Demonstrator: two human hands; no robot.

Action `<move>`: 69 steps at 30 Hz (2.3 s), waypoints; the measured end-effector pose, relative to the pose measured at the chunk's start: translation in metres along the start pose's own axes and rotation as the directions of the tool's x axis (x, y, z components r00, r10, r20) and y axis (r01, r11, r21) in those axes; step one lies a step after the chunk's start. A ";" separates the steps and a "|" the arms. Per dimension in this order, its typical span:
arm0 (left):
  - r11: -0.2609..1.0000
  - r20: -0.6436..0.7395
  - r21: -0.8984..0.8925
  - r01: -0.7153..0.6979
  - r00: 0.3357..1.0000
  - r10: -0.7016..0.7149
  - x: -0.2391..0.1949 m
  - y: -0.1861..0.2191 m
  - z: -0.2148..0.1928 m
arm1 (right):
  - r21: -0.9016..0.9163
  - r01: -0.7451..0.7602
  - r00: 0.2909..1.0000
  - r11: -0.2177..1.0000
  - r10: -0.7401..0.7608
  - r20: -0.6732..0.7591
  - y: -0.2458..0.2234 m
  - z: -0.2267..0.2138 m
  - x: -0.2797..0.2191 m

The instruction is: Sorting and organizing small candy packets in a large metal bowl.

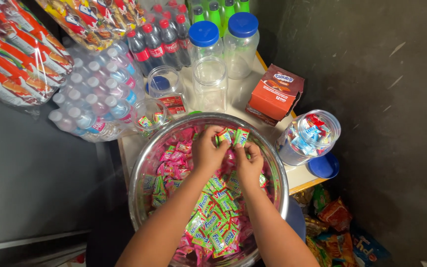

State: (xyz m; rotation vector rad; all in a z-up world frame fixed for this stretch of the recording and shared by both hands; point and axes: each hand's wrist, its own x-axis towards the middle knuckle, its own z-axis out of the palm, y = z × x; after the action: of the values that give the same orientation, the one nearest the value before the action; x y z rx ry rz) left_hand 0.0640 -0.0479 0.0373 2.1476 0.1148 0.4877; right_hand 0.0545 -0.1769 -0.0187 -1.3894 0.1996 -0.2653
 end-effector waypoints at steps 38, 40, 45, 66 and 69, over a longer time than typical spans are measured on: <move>0.924 0.194 -0.277 0.264 0.957 -0.215 -0.045 -0.056 -0.054 | 0.238 -0.332 0.886 0.913 0.214 0.412 -0.017 0.013 -0.022; 0.912 0.184 -0.337 0.234 0.966 -0.180 -0.049 -0.065 -0.045 | 0.251 -0.331 0.885 0.910 0.207 0.418 -0.018 0.013 -0.022; 0.831 0.177 -0.507 0.229 0.971 -0.159 -0.047 -0.058 -0.047 | 0.220 -0.355 0.865 0.909 0.230 0.446 -0.001 0.011 -0.019; 0.977 -0.236 -0.090 0.196 0.949 -0.212 0.093 -0.092 -0.172 | -0.013 0.070 0.744 0.997 -0.044 0.666 -0.028 0.225 0.042; 0.961 -0.184 -0.093 0.261 0.944 -0.274 0.096 -0.111 -0.166 | -0.211 0.137 0.763 0.968 0.033 0.646 -0.021 0.231 0.044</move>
State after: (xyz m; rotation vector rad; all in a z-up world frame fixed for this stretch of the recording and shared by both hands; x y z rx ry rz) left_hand 0.0992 0.1697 0.0626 1.9751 0.4881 0.5329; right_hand 0.1624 0.0238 0.0426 -1.6584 -0.4021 0.2171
